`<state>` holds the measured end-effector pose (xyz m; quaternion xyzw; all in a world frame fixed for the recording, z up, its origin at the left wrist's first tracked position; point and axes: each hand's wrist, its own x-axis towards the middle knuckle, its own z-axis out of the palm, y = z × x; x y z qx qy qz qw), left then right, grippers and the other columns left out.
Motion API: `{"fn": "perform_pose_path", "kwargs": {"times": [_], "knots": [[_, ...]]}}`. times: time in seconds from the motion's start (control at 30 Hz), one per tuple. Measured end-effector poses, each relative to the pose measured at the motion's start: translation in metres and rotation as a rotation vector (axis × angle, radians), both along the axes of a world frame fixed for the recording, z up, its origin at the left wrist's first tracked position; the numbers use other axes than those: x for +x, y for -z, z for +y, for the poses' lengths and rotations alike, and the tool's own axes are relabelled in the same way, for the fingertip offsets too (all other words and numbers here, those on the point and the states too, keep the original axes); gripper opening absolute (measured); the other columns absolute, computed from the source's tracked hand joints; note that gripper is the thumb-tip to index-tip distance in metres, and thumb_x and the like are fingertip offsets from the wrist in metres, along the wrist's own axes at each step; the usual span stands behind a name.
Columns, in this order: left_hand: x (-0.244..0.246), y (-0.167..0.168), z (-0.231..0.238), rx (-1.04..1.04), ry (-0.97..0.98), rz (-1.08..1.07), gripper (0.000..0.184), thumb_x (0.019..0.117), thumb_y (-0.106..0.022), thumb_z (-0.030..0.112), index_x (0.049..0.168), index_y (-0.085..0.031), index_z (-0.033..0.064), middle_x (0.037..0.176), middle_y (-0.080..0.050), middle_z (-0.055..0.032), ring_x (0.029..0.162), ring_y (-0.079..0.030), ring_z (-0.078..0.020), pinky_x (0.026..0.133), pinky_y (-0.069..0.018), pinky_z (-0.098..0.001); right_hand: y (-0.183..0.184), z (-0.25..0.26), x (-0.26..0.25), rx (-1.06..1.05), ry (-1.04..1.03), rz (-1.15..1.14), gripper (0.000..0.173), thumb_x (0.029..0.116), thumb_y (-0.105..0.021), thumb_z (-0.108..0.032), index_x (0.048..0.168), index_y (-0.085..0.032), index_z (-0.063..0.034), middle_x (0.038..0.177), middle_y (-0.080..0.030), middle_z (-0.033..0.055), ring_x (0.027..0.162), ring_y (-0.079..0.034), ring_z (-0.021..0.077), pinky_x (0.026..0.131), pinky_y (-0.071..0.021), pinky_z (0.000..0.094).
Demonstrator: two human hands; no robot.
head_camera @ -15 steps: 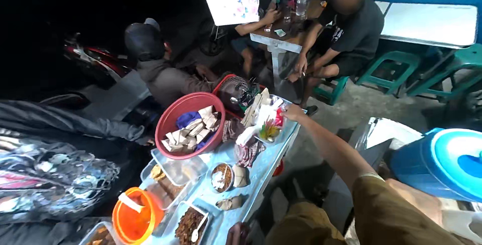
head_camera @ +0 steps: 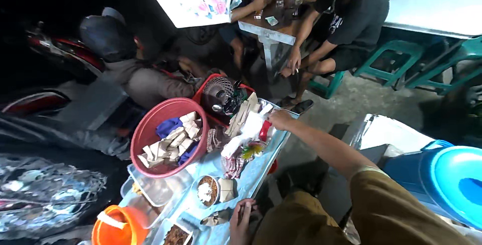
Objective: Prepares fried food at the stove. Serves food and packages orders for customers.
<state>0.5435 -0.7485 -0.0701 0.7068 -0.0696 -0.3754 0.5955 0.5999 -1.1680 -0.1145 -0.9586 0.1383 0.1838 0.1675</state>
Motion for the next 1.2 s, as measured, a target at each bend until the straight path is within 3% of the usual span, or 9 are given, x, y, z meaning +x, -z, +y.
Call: {"fn": "perform_pose_path", "kwargs": {"times": [0.1, 0.23, 0.4, 0.6, 0.8, 0.93, 1.03, 1.1, 1.2], "knots": [[0.002, 0.000, -0.004, 0.008, -0.007, 0.006, 0.029, 0.1068, -0.049, 0.018, 0.121, -0.063, -0.0034, 0.109, -0.072, -0.0169, 0.094, -0.072, -0.0263, 0.082, -0.0620, -0.0401, 0.004, 0.014, 0.005, 0.007, 0.055, 0.012, 0.023, 0.0909, -0.070, -0.013, 0.112, -0.074, -0.0050, 0.121, -0.070, 0.0175, 0.127, -0.056, 0.0414, 0.109, -0.0390, 0.0673], [0.001, -0.002, -0.010, 0.023, 0.040, -0.020, 0.028, 0.1054, -0.051, 0.018, 0.120, -0.064, -0.0024, 0.107, -0.073, -0.0151, 0.093, -0.072, -0.0246, 0.080, -0.0625, -0.0381, 0.003, 0.018, 0.007, 0.035, 0.127, -0.009, 0.023, 0.0968, -0.058, -0.003, 0.115, -0.071, -0.0011, 0.121, -0.069, 0.0218, 0.119, -0.063, 0.0413, 0.104, -0.0465, 0.0622], [-0.001, 0.003, 0.002, 0.018, 0.011, -0.050, 0.029, 0.1063, -0.049, 0.017, 0.121, -0.063, -0.0036, 0.111, -0.073, -0.0164, 0.098, -0.072, -0.0268, 0.085, -0.0620, -0.0412, 0.001, -0.004, -0.006, 0.189, 0.217, -0.304, 0.021, 0.1022, -0.060, -0.020, 0.115, -0.075, -0.0151, 0.117, -0.073, 0.0126, 0.114, -0.067, 0.0339, 0.098, -0.0524, 0.0586], [0.000, 0.008, 0.004, 0.045, 0.004, -0.043, 0.028, 0.1057, -0.052, 0.019, 0.119, -0.065, -0.0023, 0.110, -0.073, -0.0152, 0.097, -0.073, -0.0259, 0.082, -0.0627, -0.0405, 0.012, -0.014, -0.013, 0.211, 0.269, -0.530, 0.021, 0.1006, -0.067, -0.028, 0.105, -0.078, -0.0104, 0.119, -0.069, 0.0110, 0.117, -0.063, 0.0294, 0.105, -0.0510, 0.0501], [0.012, -0.005, -0.013, 0.132, 0.035, -0.179, 0.025, 0.1038, -0.054, 0.019, 0.114, -0.067, 0.0009, 0.103, -0.074, -0.0096, 0.090, -0.073, -0.0195, 0.077, -0.0620, -0.0356, -0.002, -0.018, -0.019, 0.221, 0.321, -0.450, 0.028, 0.1014, -0.060, -0.031, 0.106, -0.079, -0.0106, 0.126, -0.067, 0.0106, 0.120, -0.062, 0.0288, 0.104, -0.0504, 0.0513], [0.053, -0.059, -0.070, 0.051, 0.185, -0.674, 0.025, 0.1042, -0.056, 0.025, 0.112, -0.070, 0.0057, 0.103, -0.072, -0.0023, 0.087, -0.069, -0.0101, 0.077, -0.0604, -0.0291, 0.000, -0.026, -0.019, 0.292, 0.452, -0.440, 0.022, 0.0969, -0.071, -0.032, 0.103, -0.079, -0.0126, 0.114, -0.071, 0.0092, 0.107, -0.068, 0.0273, 0.097, -0.0542, 0.0528], [0.103, -0.109, -0.146, -0.026, 0.320, -0.951, 0.027, 0.1053, -0.056, 0.026, 0.107, -0.074, 0.0059, 0.102, -0.073, -0.0038, 0.090, -0.070, -0.0093, 0.082, -0.0607, -0.0294, -0.005, -0.029, -0.012, 0.352, 0.495, -0.428, 0.035, 0.0956, -0.071, -0.043, 0.099, -0.077, -0.0093, 0.108, -0.071, 0.0107, 0.102, -0.068, 0.0281, 0.094, -0.0539, 0.0538], [0.136, -0.126, -0.201, 0.138, 0.497, -0.868, 0.025, 0.1046, -0.058, 0.026, 0.116, -0.073, 0.0098, 0.113, -0.073, -0.0025, 0.101, -0.070, -0.0086, 0.092, -0.0581, -0.0305, -0.014, -0.029, -0.003, 0.371, 0.456, -0.388, 0.042, 0.0989, -0.064, -0.048, 0.099, -0.076, -0.0076, 0.105, -0.071, 0.0118, 0.100, -0.068, 0.0294, 0.092, -0.0533, 0.0556], [0.181, -0.088, -0.278, 0.477, 0.789, -0.711, 0.038, 0.1002, -0.063, 0.042, 0.126, -0.068, 0.0137, 0.122, -0.071, -0.0051, 0.114, -0.068, -0.0179, 0.104, -0.0529, -0.0443, -0.028, -0.022, 0.015, 0.423, 0.536, -0.339, 0.040, 0.0982, -0.065, -0.046, 0.104, -0.076, -0.0080, 0.103, -0.075, 0.0127, 0.101, -0.070, 0.0304, 0.095, -0.0537, 0.0567]]}}
